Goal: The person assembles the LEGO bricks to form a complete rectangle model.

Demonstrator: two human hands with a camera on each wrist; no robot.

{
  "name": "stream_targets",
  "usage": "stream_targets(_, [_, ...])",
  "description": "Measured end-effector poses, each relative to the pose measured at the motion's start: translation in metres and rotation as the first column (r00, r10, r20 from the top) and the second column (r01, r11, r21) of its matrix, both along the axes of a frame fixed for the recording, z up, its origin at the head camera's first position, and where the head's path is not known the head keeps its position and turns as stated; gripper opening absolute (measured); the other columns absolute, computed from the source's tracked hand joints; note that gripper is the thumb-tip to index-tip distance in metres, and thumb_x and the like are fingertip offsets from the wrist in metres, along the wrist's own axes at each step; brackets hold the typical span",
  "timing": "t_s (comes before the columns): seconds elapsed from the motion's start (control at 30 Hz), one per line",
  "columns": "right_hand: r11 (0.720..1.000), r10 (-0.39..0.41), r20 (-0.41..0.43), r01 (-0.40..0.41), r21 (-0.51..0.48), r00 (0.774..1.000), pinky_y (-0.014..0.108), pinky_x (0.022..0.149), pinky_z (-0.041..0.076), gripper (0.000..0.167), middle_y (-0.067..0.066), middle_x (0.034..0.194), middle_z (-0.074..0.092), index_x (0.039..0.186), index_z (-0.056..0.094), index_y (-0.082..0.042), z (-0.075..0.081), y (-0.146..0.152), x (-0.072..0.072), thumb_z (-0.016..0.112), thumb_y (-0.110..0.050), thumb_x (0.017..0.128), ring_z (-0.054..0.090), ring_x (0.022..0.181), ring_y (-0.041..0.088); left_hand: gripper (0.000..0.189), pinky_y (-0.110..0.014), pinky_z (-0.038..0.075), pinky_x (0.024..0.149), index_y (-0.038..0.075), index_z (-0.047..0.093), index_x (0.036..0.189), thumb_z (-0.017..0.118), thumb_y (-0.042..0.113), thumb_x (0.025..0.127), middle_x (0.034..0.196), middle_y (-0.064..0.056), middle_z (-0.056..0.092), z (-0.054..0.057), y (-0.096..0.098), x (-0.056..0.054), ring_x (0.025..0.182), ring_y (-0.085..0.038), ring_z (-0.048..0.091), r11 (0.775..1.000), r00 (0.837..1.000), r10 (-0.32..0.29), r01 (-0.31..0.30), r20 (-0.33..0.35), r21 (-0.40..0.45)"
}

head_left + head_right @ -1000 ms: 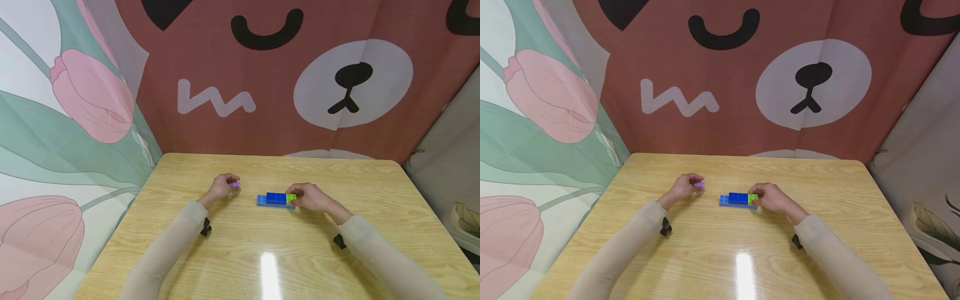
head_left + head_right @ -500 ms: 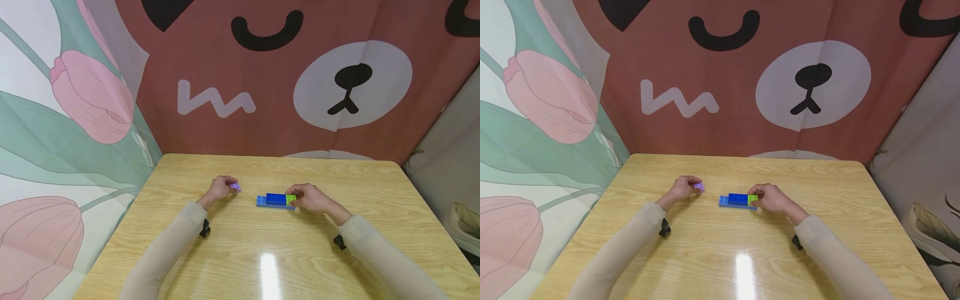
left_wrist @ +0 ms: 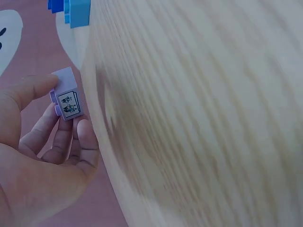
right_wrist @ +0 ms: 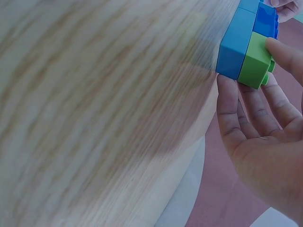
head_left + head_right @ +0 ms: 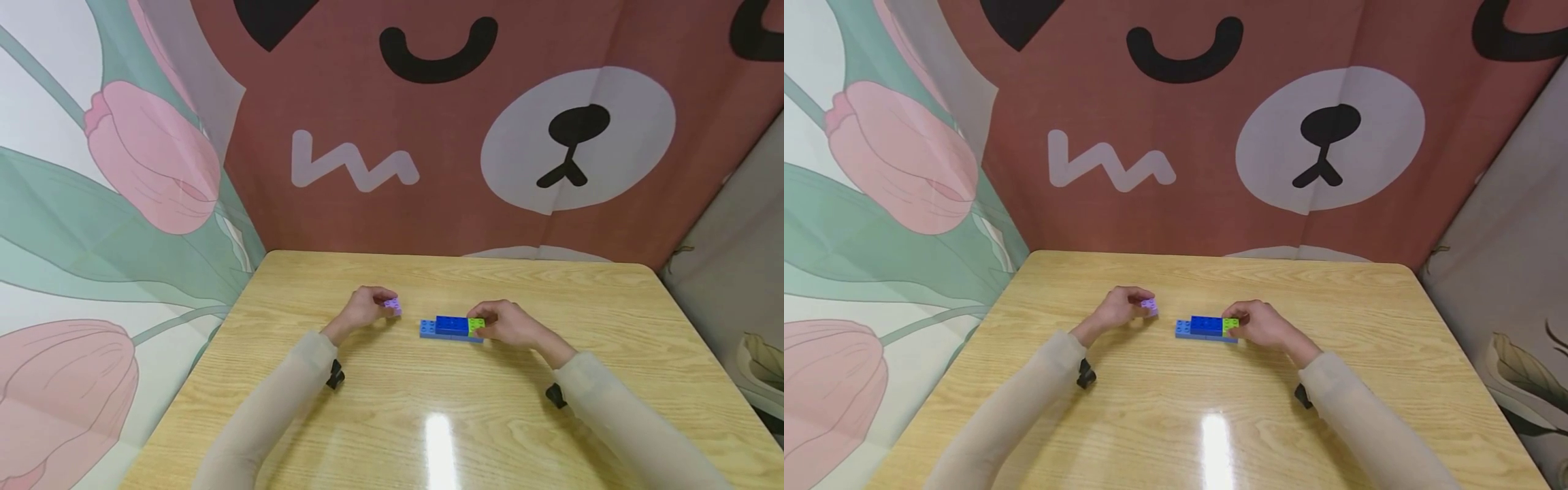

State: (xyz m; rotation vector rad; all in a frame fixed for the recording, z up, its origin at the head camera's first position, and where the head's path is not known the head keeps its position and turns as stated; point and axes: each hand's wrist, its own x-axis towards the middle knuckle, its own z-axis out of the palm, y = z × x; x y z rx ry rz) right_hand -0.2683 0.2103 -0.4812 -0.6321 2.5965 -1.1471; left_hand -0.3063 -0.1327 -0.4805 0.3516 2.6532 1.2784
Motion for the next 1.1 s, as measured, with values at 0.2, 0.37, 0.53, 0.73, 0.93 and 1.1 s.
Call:
stream_targets(0.2, [1.0, -0.001, 0.013, 0.001, -0.008, 1.0, 0.038, 0.079, 0.052, 0.026, 0.003, 0.112, 0.069, 0.118, 0.072, -0.008, 0.001, 0.001, 0.001, 0.077, -0.011, 0.093, 0.059, 0.094, 0.021, 0.037, -0.031, 0.053, 0.074, 0.007, 0.071, 0.128, 0.077, 0.008, 0.092, 0.11, 0.0, 0.069, 0.01, 0.012, 0.009, 0.097, -0.018, 0.061, 0.998, 0.997, -0.068, 0.067, 0.041, 0.017])
stream_targets(0.37, [1.0, 0.004, 0.009, -0.004, -0.012, 1.0, 0.038, 0.08, 0.052, 0.025, 0.003, 0.112, 0.069, 0.118, 0.072, -0.008, 0.001, 0.0, 0.001, 0.077, -0.01, 0.093, 0.059, 0.094, 0.021, 0.036, -0.03, 0.053, 0.075, 0.008, 0.072, 0.127, 0.079, 0.01, 0.092, 0.107, 0.002, 0.068, 0.015, 0.023, 0.013, 0.098, -0.017, 0.061, 0.994, 0.993, -0.114, 0.114, 0.042, 0.001])
stream_targets(0.53, [1.0, 0.007, 0.011, -0.007, -0.01, 1.0, 0.039, 0.082, 0.052, 0.025, 0.003, 0.113, 0.069, 0.118, 0.072, -0.008, 0.002, 0.001, 0.001, 0.076, -0.01, 0.094, 0.06, 0.096, 0.021, 0.035, -0.031, 0.054, 0.076, 0.01, 0.073, 0.125, 0.08, 0.014, 0.091, 0.108, 0.004, 0.069, 0.014, 0.032, 0.014, 0.099, -0.016, 0.062, 0.988, 0.987, -0.157, 0.157, 0.033, -0.009])
stream_targets(0.73, [1.0, 0.014, 0.008, -0.014, -0.008, 1.0, 0.04, 0.084, 0.052, 0.026, 0.003, 0.114, 0.069, 0.119, 0.072, -0.008, 0.002, 0.002, 0.001, 0.076, -0.01, 0.094, 0.062, 0.099, 0.022, 0.036, -0.03, 0.053, 0.076, 0.01, 0.073, 0.125, 0.081, 0.018, 0.091, 0.108, 0.006, 0.069, 0.013, 0.04, 0.018, 0.098, -0.014, 0.062, 0.983, 0.982, -0.185, 0.185, 0.041, 0.007])
stream_targets(0.93, [1.0, 0.013, 0.003, -0.013, 0.002, 1.0, 0.041, 0.085, 0.052, 0.026, 0.004, 0.114, 0.069, 0.119, 0.072, -0.008, 0.003, 0.002, 0.001, 0.076, -0.009, 0.093, 0.061, 0.098, 0.022, 0.033, -0.031, 0.053, 0.081, 0.01, 0.074, 0.123, 0.08, 0.015, 0.091, 0.109, 0.007, 0.07, 0.011, 0.047, 0.022, 0.099, -0.013, 0.062, 0.98, 0.98, -0.196, 0.196, 0.038, 0.017])
stream_targets(1.1, [1.0, 0.016, -0.009, -0.015, 0.011, 1.0, 0.039, 0.081, 0.05, 0.025, 0.002, 0.111, 0.07, 0.118, 0.072, -0.008, 0.002, 0.0, -0.001, 0.076, -0.011, 0.093, 0.057, 0.091, 0.021, 0.032, -0.03, 0.053, 0.082, 0.008, 0.075, 0.122, 0.08, 0.013, 0.091, 0.108, 0.006, 0.071, 0.009, 0.053, 0.022, 0.099, -0.014, 0.063, 0.974, 0.974, -0.226, 0.226, 0.013, 0.009])
